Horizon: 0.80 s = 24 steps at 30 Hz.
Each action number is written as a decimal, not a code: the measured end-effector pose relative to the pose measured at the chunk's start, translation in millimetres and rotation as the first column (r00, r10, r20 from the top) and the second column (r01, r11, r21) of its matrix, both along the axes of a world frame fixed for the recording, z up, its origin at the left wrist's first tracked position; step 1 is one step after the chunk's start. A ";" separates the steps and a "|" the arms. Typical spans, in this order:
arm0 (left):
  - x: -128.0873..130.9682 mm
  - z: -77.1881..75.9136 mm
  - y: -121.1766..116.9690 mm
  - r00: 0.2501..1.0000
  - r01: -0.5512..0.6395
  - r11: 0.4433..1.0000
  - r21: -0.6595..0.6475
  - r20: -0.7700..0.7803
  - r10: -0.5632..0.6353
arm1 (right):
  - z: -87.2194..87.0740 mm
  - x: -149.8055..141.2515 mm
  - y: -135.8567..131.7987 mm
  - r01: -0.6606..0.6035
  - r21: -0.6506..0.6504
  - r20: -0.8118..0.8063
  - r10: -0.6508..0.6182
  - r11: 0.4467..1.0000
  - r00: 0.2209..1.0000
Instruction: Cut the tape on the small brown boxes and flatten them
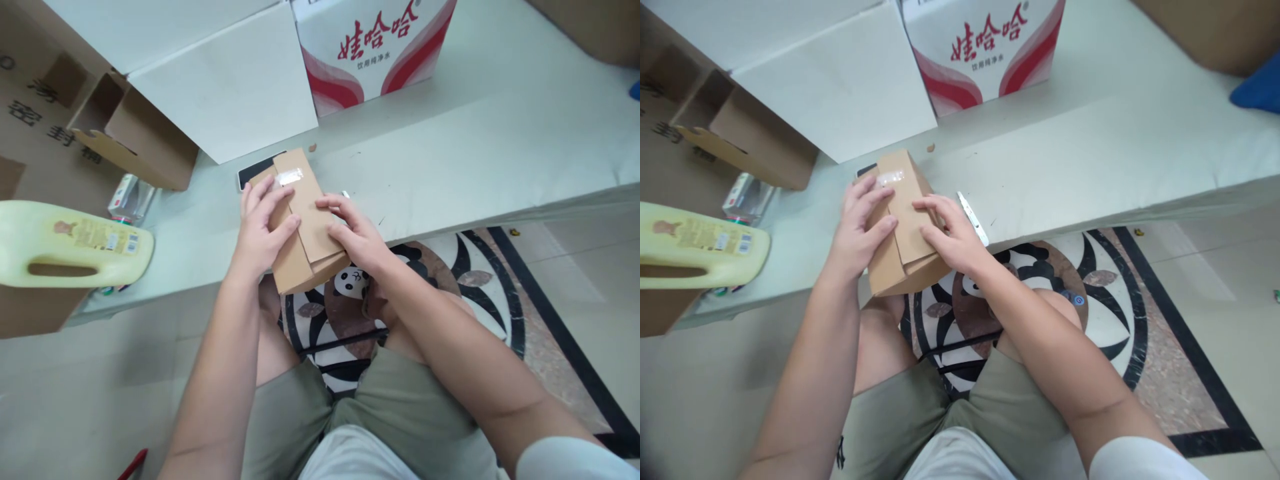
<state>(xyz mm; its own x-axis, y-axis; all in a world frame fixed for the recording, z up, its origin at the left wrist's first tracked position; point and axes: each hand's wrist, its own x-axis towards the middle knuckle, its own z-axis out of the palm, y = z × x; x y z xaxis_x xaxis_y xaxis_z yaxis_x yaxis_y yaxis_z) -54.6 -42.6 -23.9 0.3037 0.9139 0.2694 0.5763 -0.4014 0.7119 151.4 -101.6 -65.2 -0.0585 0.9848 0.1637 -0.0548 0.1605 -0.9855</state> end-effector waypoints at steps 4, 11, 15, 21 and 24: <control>-4.7 -8.5 -2.6 0.999 -0.022 1.000 -0.016 0.027 0.022 | -1.8 16.0 10.2 0.200 -0.055 0.276 -0.178 0.978 0.945; -6.3 -7.0 -0.2 1.000 -0.014 1.000 -0.022 0.000 0.014 | -13.6 33.4 21.5 0.333 -0.256 0.863 0.059 0.907 0.502; -7.3 -8.8 -1.3 0.999 -0.017 0.997 -0.081 0.030 0.020 | -12.5 32.8 24.6 0.309 -0.216 0.819 0.000 0.926 0.573; 0.8 -13.8 -10.1 0.996 0.008 0.992 -0.126 0.092 0.003 | -10.7 27.2 35.1 0.301 -0.094 0.514 -0.212 0.949 0.831; 10.7 -12.4 -16.4 0.999 -0.002 0.994 -0.110 0.041 0.006 | -10.9 30.5 46.2 0.289 -0.076 0.173 -0.273 0.954 0.946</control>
<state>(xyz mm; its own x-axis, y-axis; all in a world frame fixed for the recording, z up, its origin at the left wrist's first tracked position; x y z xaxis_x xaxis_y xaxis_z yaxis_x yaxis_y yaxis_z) -43.9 -59.0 -36.2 0.2908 0.9398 0.1792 0.5473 -0.3170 0.7746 182.0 -55.4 -76.1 0.2055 0.9757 0.0759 0.1369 0.0481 -0.9894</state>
